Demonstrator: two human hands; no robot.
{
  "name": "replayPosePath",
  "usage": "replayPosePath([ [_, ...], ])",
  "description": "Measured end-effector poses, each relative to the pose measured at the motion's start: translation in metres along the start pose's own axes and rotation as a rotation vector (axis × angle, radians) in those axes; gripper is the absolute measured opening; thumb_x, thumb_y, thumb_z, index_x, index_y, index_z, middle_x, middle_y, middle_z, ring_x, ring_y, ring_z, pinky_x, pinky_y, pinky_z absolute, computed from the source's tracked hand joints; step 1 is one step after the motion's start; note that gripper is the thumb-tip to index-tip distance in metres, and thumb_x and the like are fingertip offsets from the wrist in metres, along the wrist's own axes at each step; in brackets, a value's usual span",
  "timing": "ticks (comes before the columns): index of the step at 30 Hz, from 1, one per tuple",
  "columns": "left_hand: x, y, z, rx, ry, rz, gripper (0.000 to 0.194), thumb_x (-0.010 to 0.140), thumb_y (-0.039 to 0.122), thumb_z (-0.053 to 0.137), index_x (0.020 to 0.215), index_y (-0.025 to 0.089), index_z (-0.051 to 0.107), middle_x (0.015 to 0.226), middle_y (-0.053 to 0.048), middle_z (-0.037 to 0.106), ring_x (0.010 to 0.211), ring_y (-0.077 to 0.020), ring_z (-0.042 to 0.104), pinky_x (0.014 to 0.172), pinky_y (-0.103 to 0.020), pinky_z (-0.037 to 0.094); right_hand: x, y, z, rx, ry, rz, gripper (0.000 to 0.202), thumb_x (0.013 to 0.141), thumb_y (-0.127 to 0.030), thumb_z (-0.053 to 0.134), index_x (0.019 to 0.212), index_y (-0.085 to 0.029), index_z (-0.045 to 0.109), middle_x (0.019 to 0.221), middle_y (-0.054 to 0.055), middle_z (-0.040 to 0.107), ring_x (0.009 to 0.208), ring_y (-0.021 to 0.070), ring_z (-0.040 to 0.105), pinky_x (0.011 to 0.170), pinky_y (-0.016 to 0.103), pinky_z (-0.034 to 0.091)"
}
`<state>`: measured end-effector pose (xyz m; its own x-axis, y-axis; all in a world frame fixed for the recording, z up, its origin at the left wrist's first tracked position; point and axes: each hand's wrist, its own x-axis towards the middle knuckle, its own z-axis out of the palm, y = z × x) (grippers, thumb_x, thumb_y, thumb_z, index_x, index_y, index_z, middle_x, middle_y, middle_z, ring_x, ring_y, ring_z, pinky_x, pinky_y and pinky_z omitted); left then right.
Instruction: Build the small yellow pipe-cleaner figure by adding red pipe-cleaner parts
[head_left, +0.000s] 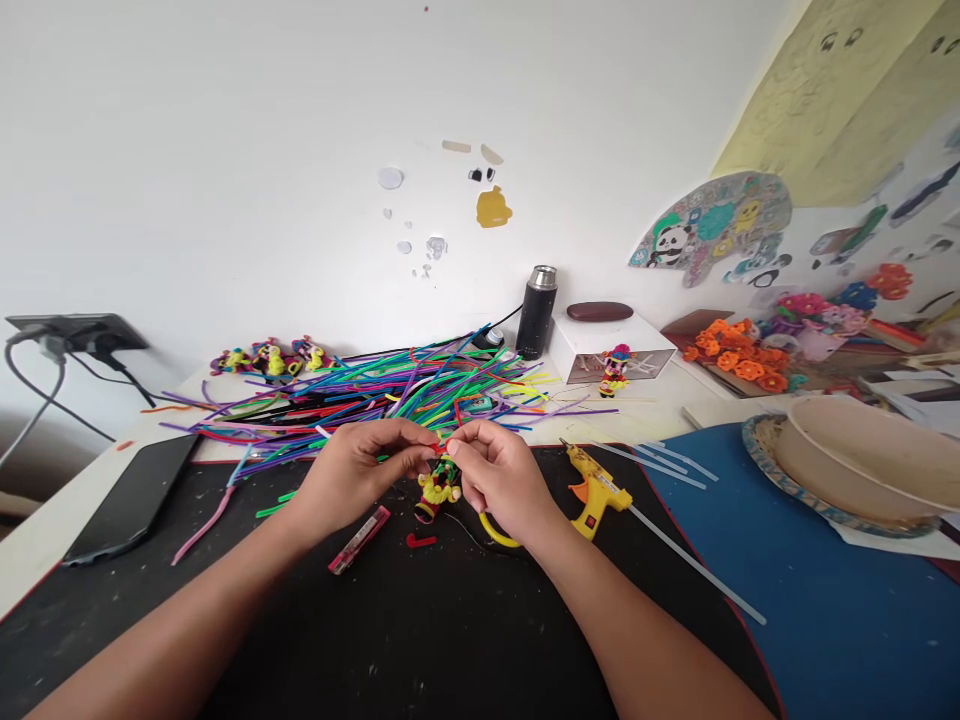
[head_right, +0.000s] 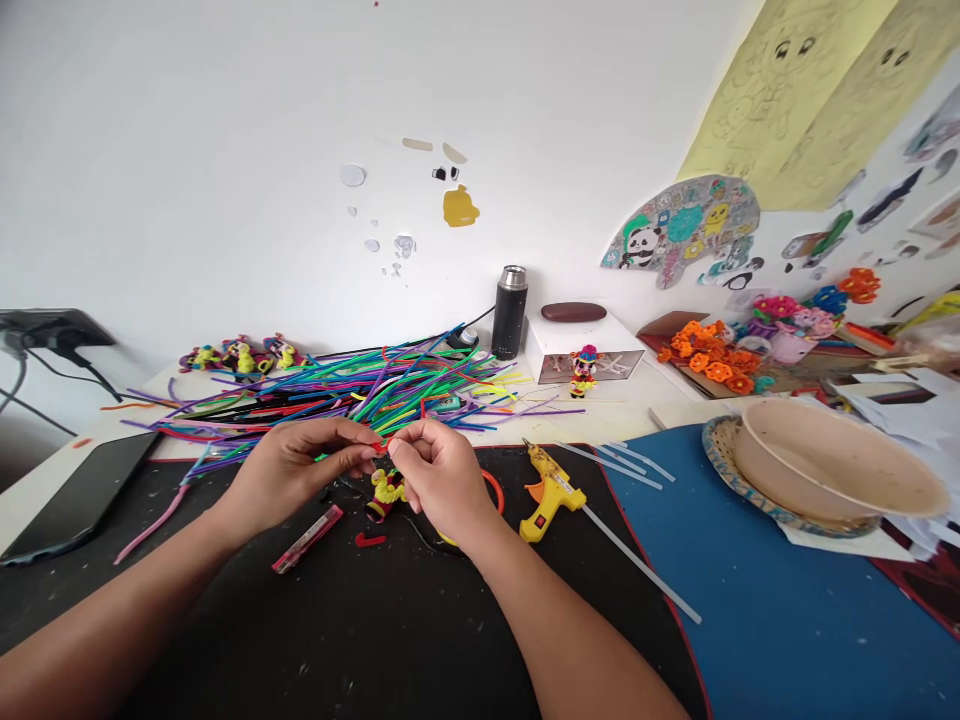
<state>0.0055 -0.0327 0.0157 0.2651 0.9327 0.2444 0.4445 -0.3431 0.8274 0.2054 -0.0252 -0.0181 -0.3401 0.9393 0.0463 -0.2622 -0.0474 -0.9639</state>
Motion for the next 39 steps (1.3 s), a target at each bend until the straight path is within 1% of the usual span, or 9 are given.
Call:
replayPosePath([
  [6, 0.000, 0.002, 0.000, 0.123, -0.001, 0.129, 0.020, 0.095, 0.036, 0.068, 0.092, 0.021, 0.080, 0.079, -0.001, 0.082, 0.070, -0.0177, 0.078, 0.066, -0.022, 0.060, 0.000, 0.000, 0.000, -0.016, 0.012, -0.004, 0.020, 0.091, -0.037, 0.068, 0.083, -0.020, 0.059, 0.051, -0.011, 0.046, 0.033, 0.0046, 0.038, 0.035, 0.019, 0.025],
  [11, -0.001, 0.002, -0.001, 0.180, -0.023, 0.170, 0.020, 0.096, 0.033, 0.066, 0.090, 0.021, 0.080, 0.079, -0.002, 0.082, 0.070, -0.0172, 0.077, 0.067, -0.022, 0.058, 0.000, 0.002, -0.001, -0.029, 0.008, -0.013, 0.020, 0.092, -0.037, 0.067, 0.084, -0.020, 0.060, 0.054, -0.011, 0.047, 0.034, 0.0045, 0.038, 0.037, 0.019, 0.028],
  [13, 0.000, 0.001, 0.000, 0.157, -0.035, 0.140, 0.020, 0.096, 0.033, 0.065, 0.091, 0.021, 0.081, 0.080, -0.002, 0.082, 0.072, -0.0177, 0.077, 0.067, -0.023, 0.058, 0.000, 0.002, 0.000, -0.028, 0.004, -0.013, 0.020, 0.092, -0.037, 0.067, 0.085, -0.020, 0.060, 0.054, -0.012, 0.046, 0.034, 0.0045, 0.038, 0.037, 0.019, 0.029],
  [15, 0.000, -0.001, 0.000, 0.071, -0.047, 0.058, 0.021, 0.096, 0.037, 0.067, 0.092, 0.021, 0.080, 0.080, -0.003, 0.081, 0.071, -0.0181, 0.076, 0.067, -0.024, 0.060, -0.001, 0.001, 0.000, -0.031, 0.009, -0.008, 0.021, 0.091, -0.038, 0.067, 0.084, -0.020, 0.059, 0.053, -0.012, 0.046, 0.034, 0.0047, 0.038, 0.036, 0.019, 0.027],
  [20, 0.003, 0.000, 0.003, -0.304, -0.110, -0.159, 0.030, 0.087, 0.044, 0.080, 0.104, 0.019, 0.076, 0.085, -0.003, 0.079, 0.072, -0.0188, 0.074, 0.065, -0.027, 0.062, 0.000, -0.003, 0.001, -0.037, 0.040, 0.003, 0.023, 0.088, -0.041, 0.068, 0.083, -0.021, 0.058, 0.052, -0.012, 0.046, 0.034, 0.0051, 0.038, 0.035, 0.019, 0.024],
  [24, 0.004, 0.004, 0.008, -0.410, -0.133, -0.228, 0.031, 0.081, 0.045, 0.086, 0.091, 0.018, 0.075, 0.074, -0.001, 0.074, 0.068, -0.0162, 0.072, 0.062, -0.024, 0.060, 0.000, -0.002, 0.001, -0.057, 0.036, -0.001, 0.024, 0.090, -0.041, 0.067, 0.083, -0.021, 0.058, 0.050, -0.012, 0.046, 0.033, 0.0052, 0.037, 0.035, 0.019, 0.024],
  [31, 0.006, 0.004, 0.011, -0.578, -0.040, -0.313, 0.041, 0.076, 0.053, 0.089, 0.082, 0.016, 0.074, 0.071, -0.002, 0.073, 0.059, -0.0138, 0.068, 0.054, -0.022, 0.055, -0.002, 0.003, 0.003, -0.084, 0.019, -0.021, 0.020, 0.094, -0.039, 0.066, 0.088, -0.020, 0.059, 0.052, -0.011, 0.049, 0.034, 0.0057, 0.039, 0.035, 0.019, 0.027],
  [34, 0.006, 0.006, 0.011, -0.573, -0.040, -0.317, 0.043, 0.073, 0.054, 0.090, 0.081, 0.016, 0.074, 0.072, -0.003, 0.074, 0.059, -0.0145, 0.068, 0.053, -0.023, 0.055, -0.003, 0.004, 0.004, -0.103, 0.033, -0.032, 0.020, 0.095, -0.038, 0.065, 0.088, -0.020, 0.060, 0.052, -0.010, 0.049, 0.034, 0.0058, 0.039, 0.036, 0.019, 0.027],
  [39, 0.003, 0.012, 0.007, -0.352, -0.042, -0.265, 0.041, 0.077, 0.056, 0.085, 0.084, 0.017, 0.074, 0.069, -0.002, 0.073, 0.062, -0.0170, 0.068, 0.060, -0.027, 0.057, -0.003, 0.004, 0.005, -0.166, 0.057, -0.026, 0.018, 0.093, -0.036, 0.065, 0.086, -0.021, 0.060, 0.051, -0.010, 0.046, 0.035, 0.0067, 0.037, 0.038, 0.021, 0.030],
])
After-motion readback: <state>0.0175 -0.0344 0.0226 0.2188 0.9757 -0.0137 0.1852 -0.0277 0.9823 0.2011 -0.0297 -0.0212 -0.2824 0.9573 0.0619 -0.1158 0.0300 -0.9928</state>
